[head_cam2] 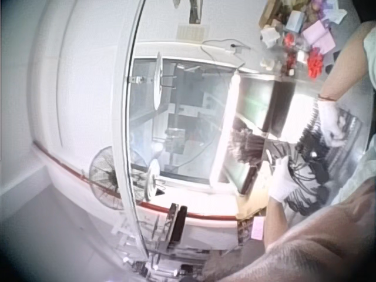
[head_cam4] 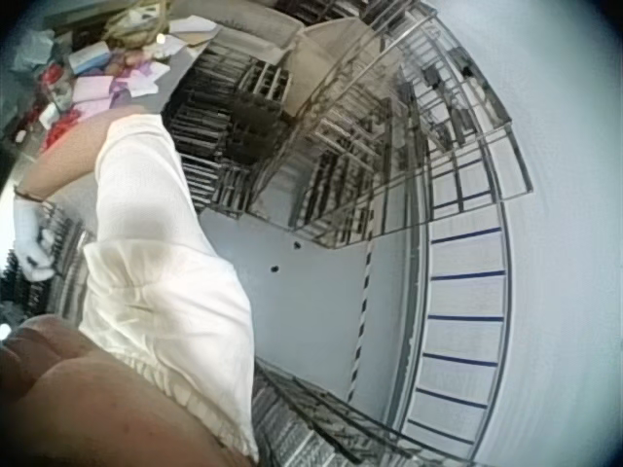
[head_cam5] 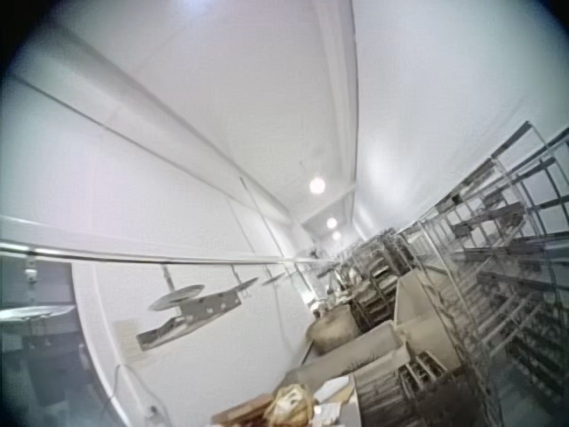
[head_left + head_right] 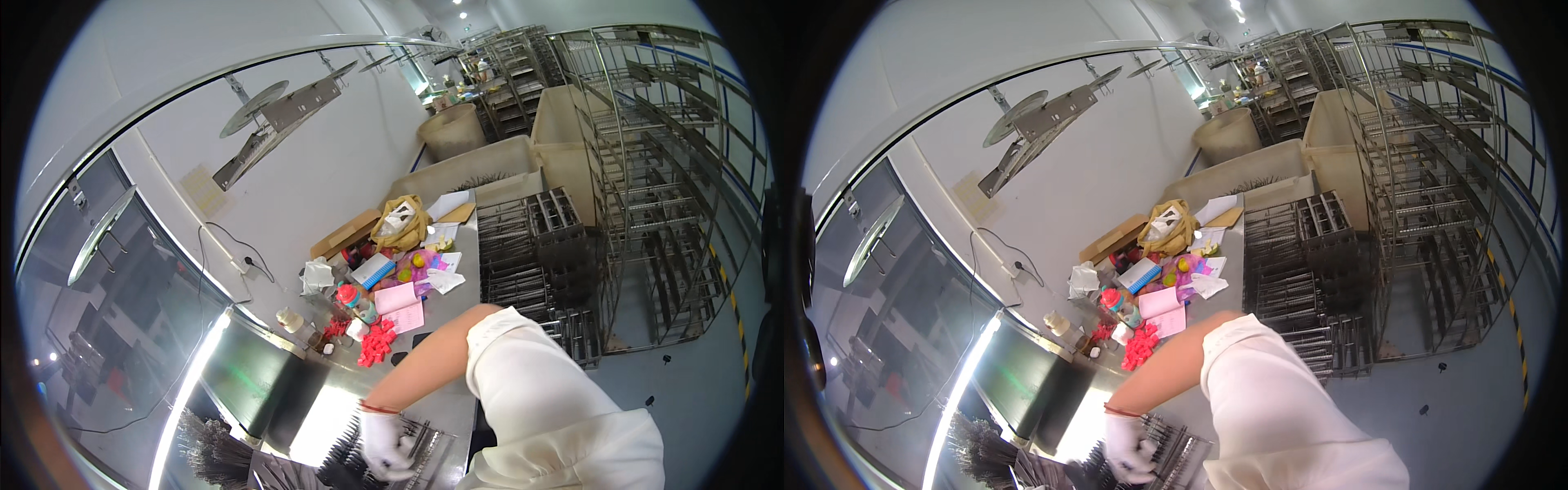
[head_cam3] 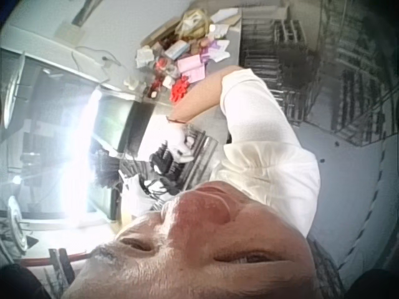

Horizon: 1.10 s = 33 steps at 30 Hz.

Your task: The person assembles small black components onto metal racks at a workbench. They repeatedly pick up components, place them into slots on the racks, and move the racks between the workbench and a nearby conveyor belt. The person wears white gloves and handles the parts by hand.

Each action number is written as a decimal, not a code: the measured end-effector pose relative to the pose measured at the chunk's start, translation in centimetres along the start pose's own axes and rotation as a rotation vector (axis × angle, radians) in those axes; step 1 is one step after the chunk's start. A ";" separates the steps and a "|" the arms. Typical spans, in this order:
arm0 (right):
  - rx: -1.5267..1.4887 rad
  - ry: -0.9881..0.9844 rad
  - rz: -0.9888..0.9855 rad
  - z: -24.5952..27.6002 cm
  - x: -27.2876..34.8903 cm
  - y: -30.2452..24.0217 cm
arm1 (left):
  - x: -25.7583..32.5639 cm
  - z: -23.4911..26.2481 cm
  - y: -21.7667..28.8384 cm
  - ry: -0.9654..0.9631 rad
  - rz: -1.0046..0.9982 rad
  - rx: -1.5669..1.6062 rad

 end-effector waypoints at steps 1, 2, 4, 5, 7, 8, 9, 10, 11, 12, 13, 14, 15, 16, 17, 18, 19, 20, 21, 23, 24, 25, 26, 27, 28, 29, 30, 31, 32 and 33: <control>0.209 0.169 -0.048 -0.5 0.3 0.0 | 0.4 -0.1 -0.5 0.029 -0.026 0.053; 0.412 0.328 -0.110 -1.1 2.0 -2.5 | 0.5 -0.5 -1.0 0.066 -0.062 0.106; 1.010 1.228 -0.198 0.1 3.9 -6.0 | 0.5 -1.1 -1.6 0.101 -0.074 0.174; 0.751 1.293 -0.095 1.4 4.2 -8.5 | 0.6 -1.4 -2.1 0.109 -0.064 0.202; 0.781 1.432 0.090 2.2 4.3 -13.2 | 0.1 -1.9 -2.2 0.137 -0.092 0.253; 0.827 1.465 0.053 2.3 3.8 -13.4 | -0.2 -2.0 -2.1 0.151 -0.104 0.275; 0.867 1.491 0.023 2.5 2.9 -13.5 | -0.5 -2.2 -2.1 0.165 -0.106 0.295; 0.904 1.522 -0.006 2.8 2.0 -13.6 | -0.5 -2.6 -2.3 0.176 -0.106 0.311; 0.854 1.489 -0.071 3.2 1.8 -13.4 | -0.6 -2.6 -2.5 0.188 -0.093 0.337; 0.806 1.453 -0.134 3.6 1.6 -13.2 | -0.8 -2.8 -2.8 0.204 -0.080 0.362; 0.808 1.575 -0.277 4.0 1.5 -12.1 | -1.5 -2.8 -3.2 0.228 -0.055 0.395; 1.045 1.483 -0.307 3.1 2.4 -13.6 | -1.2 -2.5 -4.3 0.277 0.019 0.426; 1.128 1.552 -0.044 3.4 1.5 -11.1 | -0.6 -2.6 -5.7 0.335 0.067 0.428; 0.956 0.977 -0.334 3.0 1.4 -8.7 | -1.6 -0.5 -2.5 0.394 0.034 0.235; 0.266 0.496 -0.016 2.5 0.4 -1.3 | -2.3 0.0 -1.5 0.433 -0.031 0.071; 0.187 0.070 0.119 0.0 1.3 -4.7 | -0.8 -0.2 -2.8 0.458 -0.007 -0.111; 0.051 0.070 -0.032 -2.1 1.8 -3.4 | -0.3 -0.3 -4.0 0.498 0.043 0.216; 0.435 0.250 -0.045 -1.9 1.4 -3.0 | 0.0 -0.4 -7.2 0.343 0.127 0.508; 0.748 0.756 -0.122 -1.1 2.1 -4.1 | -0.1 -1.2 -8.4 0.183 0.128 0.856; 0.930 1.371 -0.069 0.4 2.6 -10.8 | 1.2 -2.2 -13.1 -0.176 0.052 0.929; 0.825 1.460 -0.039 1.5 3.2 -13.9 | 1.3 -2.4 -12.4 -0.235 -0.003 0.957; 1.081 1.445 0.091 2.1 2.6 -14.4 | 0.2 -2.3 -10.4 -0.299 -0.075 0.980; 1.140 1.403 0.068 2.0 1.5 -14.8 | -0.8 -2.1 -7.8 -0.354 -0.136 1.000; 1.201 1.356 0.041 1.8 0.5 -15.3 | -1.8 -2.0 -5.3 -0.411 -0.204 1.024; 1.223 1.389 -0.027 1.8 -0.6 -14.8 | -2.5 -2.0 -3.4 -0.468 -0.270 1.047; 1.013 1.295 -0.099 2.1 -0.1 -15.2 | -1.7 -3.4 -4.9 -0.491 -0.051 1.129; 0.808 1.176 -0.185 2.4 0.1 -15.0 | -1.3 -5.0 -5.9 -0.489 0.159 1.230; 0.982 1.308 -0.192 2.3 -0.4 -13.9 | -0.7 -5.4 -7.3 -0.145 0.262 1.223; 1.156 1.443 -0.220 1.9 -0.7 -11.3 | -1.0 -5.1 -7.0 0.183 0.346 1.191; 0.957 1.292 -0.276 0.8 -1.3 -8.2 | -1.7 -3.1 -4.8 0.385 0.235 0.690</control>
Point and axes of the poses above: each hand's wrist, its own x-axis away from the middle knuckle, its own z-axis out of the back of the hand, y = z × x, the point moved 2 cm from there along -x, towards the middle knuckle, and after that the axes turned 14 degrees about x, right-handed, at the moved point
